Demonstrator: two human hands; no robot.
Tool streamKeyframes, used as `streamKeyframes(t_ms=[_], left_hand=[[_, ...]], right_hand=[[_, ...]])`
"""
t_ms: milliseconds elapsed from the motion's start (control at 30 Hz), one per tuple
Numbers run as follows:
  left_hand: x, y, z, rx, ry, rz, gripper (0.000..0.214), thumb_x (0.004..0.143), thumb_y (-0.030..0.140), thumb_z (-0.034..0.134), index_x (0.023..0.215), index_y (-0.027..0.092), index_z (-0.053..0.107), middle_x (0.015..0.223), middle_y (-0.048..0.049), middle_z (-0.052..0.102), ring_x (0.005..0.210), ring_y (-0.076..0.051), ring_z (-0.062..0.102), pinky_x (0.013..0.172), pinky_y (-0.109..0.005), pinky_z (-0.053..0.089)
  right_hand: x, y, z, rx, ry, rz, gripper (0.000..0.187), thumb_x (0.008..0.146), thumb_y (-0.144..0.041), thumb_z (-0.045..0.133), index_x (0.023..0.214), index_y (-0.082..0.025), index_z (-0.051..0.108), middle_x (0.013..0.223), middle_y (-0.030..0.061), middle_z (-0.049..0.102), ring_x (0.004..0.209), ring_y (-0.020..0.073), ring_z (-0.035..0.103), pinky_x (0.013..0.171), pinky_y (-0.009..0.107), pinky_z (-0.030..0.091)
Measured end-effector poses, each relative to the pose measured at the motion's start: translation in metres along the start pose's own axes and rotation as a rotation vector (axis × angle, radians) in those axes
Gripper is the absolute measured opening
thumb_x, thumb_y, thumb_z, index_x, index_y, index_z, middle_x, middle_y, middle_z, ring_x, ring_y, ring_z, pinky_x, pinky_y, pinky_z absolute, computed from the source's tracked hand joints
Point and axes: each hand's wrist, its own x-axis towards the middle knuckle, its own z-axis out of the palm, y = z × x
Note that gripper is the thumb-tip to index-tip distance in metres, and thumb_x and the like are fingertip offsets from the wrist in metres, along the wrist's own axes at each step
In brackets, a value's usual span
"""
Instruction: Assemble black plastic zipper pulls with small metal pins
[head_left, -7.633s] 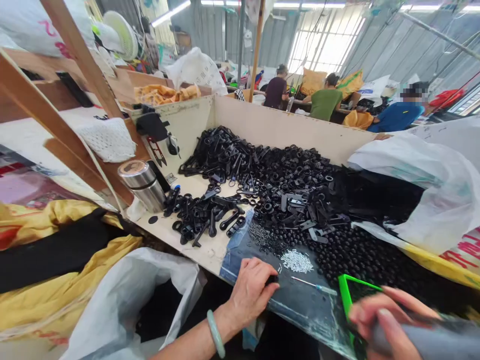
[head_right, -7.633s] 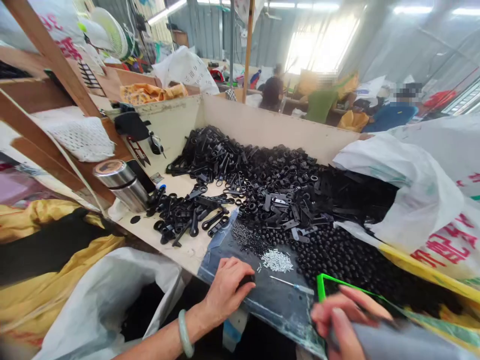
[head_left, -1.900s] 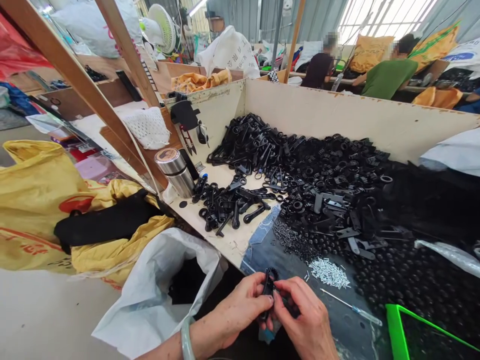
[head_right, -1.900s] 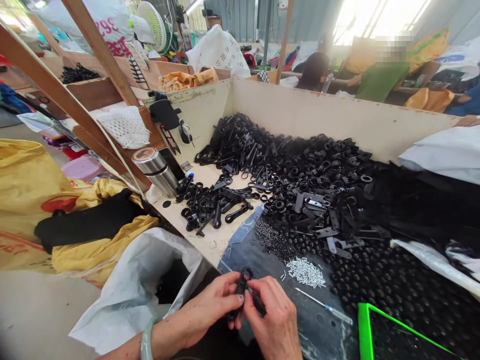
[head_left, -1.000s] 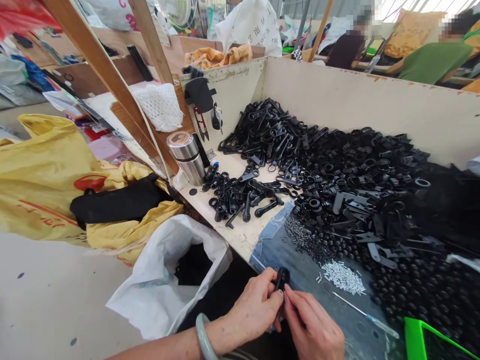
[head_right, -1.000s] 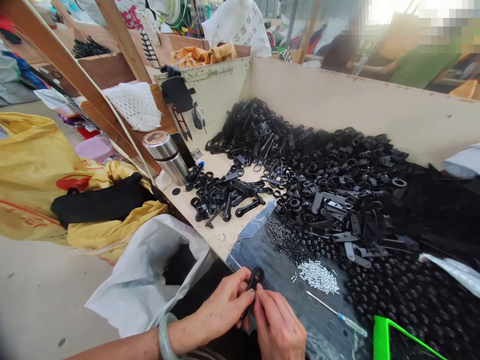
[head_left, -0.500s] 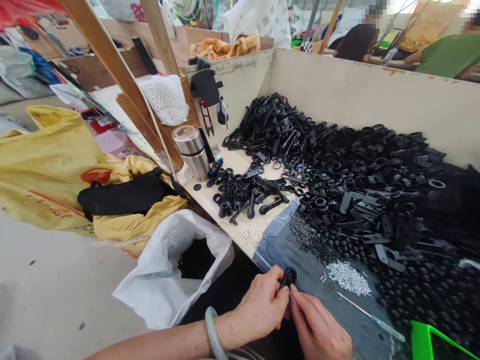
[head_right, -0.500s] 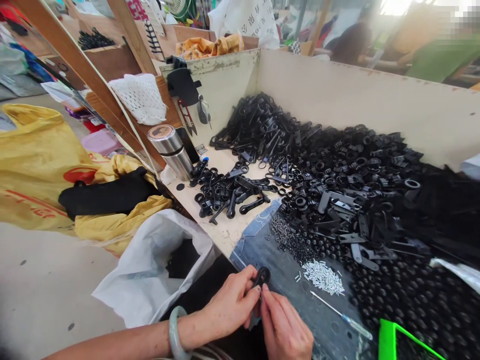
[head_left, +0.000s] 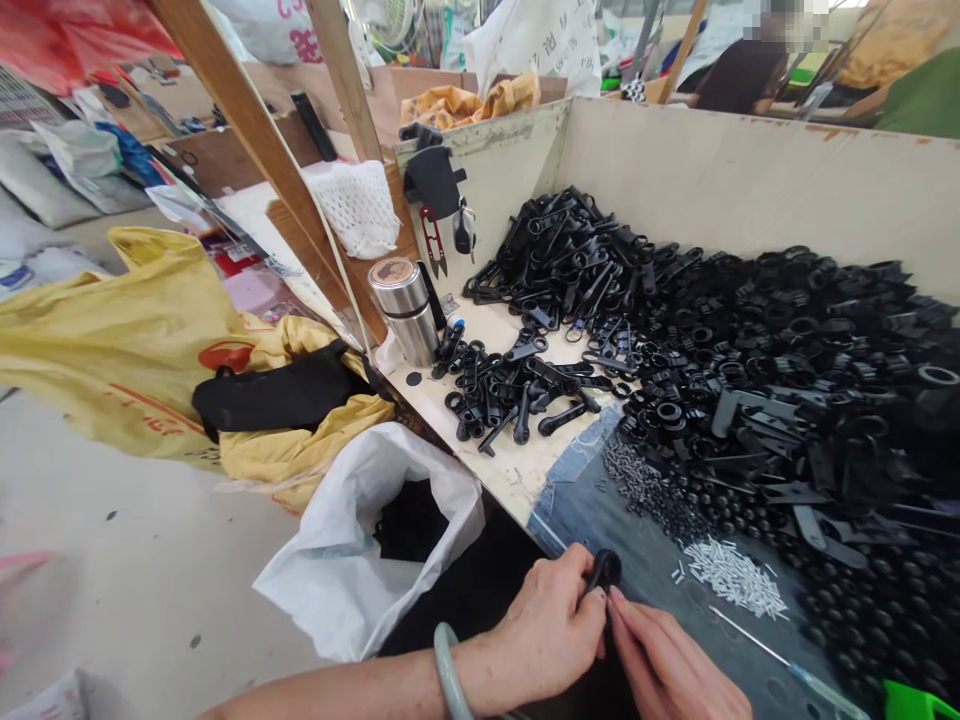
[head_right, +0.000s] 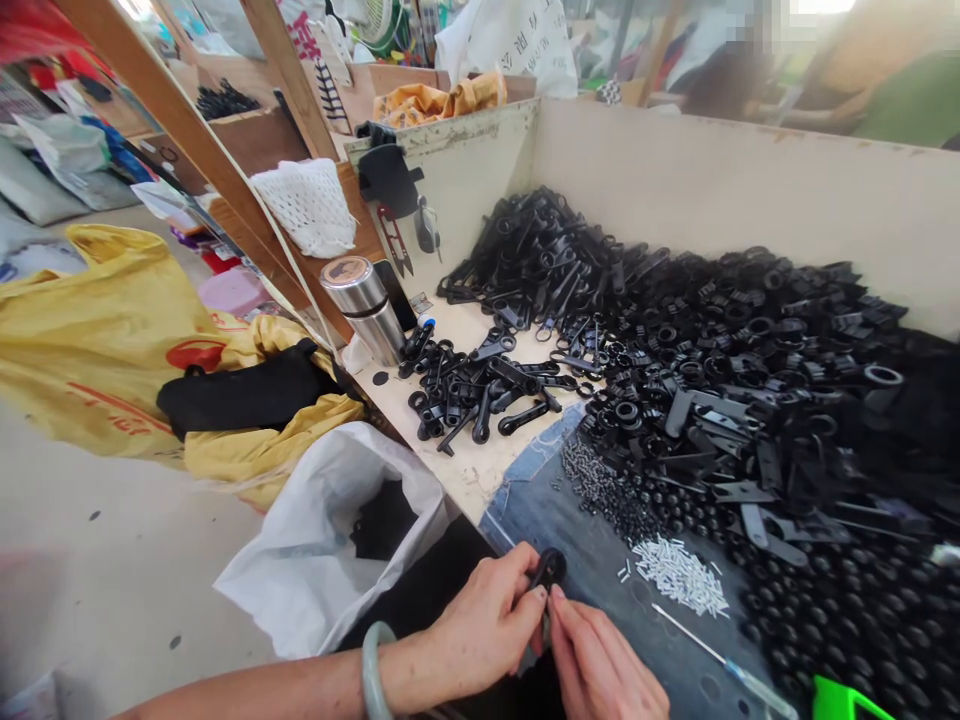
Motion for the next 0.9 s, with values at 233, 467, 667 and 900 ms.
streamKeyframes(t_ms=[233, 467, 667, 900], left_hand=[[-0.007, -0.005, -0.004, 0.193, -0.011, 0.043, 0.016, 0.097, 0.030, 0.043, 0.106, 0.024, 0.055, 0.081, -0.0024, 0.063, 0.079, -0.021, 0.059, 0.070, -0.030, 0.040], [-0.013, 0.007, -0.014, 0.215, -0.128, -0.009, 0.036, 0.099, 0.035, 0.039, 0.129, 0.020, 0.051, 0.109, -0.0124, 0.065, 0.104, -0.029, 0.059, 0.088, -0.039, 0.043], [-0.012, 0.008, -0.013, 0.220, -0.129, 0.011, 0.036, 0.098, 0.031, 0.039, 0.129, 0.018, 0.051, 0.107, -0.0154, 0.066, 0.104, -0.032, 0.060, 0.087, -0.042, 0.042], [-0.010, -0.002, -0.005, 0.208, -0.081, 0.105, 0.031, 0.098, 0.027, 0.040, 0.125, 0.018, 0.052, 0.098, -0.0124, 0.065, 0.092, -0.030, 0.059, 0.078, -0.039, 0.038]], right_hand=[[0.015, -0.017, -0.002, 0.011, 0.005, 0.141, 0.027, 0.106, -0.025, 0.046, 0.110, -0.022, 0.072, 0.093, 0.0036, 0.078, 0.080, 0.0144, 0.076, 0.081, 0.020, 0.058], [0.027, -0.020, -0.006, 0.046, 0.005, 0.153, 0.025, 0.108, -0.021, 0.041, 0.106, -0.020, 0.066, 0.083, 0.0015, 0.072, 0.072, 0.0114, 0.071, 0.076, 0.019, 0.052], [0.041, -0.015, -0.014, 0.003, -0.036, 0.121, 0.034, 0.109, -0.021, 0.033, 0.091, -0.020, 0.063, 0.070, -0.0012, 0.062, 0.058, 0.0105, 0.066, 0.060, 0.022, 0.048], [0.045, -0.009, -0.013, -0.049, -0.114, 0.095, 0.038, 0.109, -0.022, 0.031, 0.083, -0.022, 0.059, 0.070, -0.0008, 0.060, 0.055, 0.0114, 0.063, 0.055, 0.023, 0.045]])
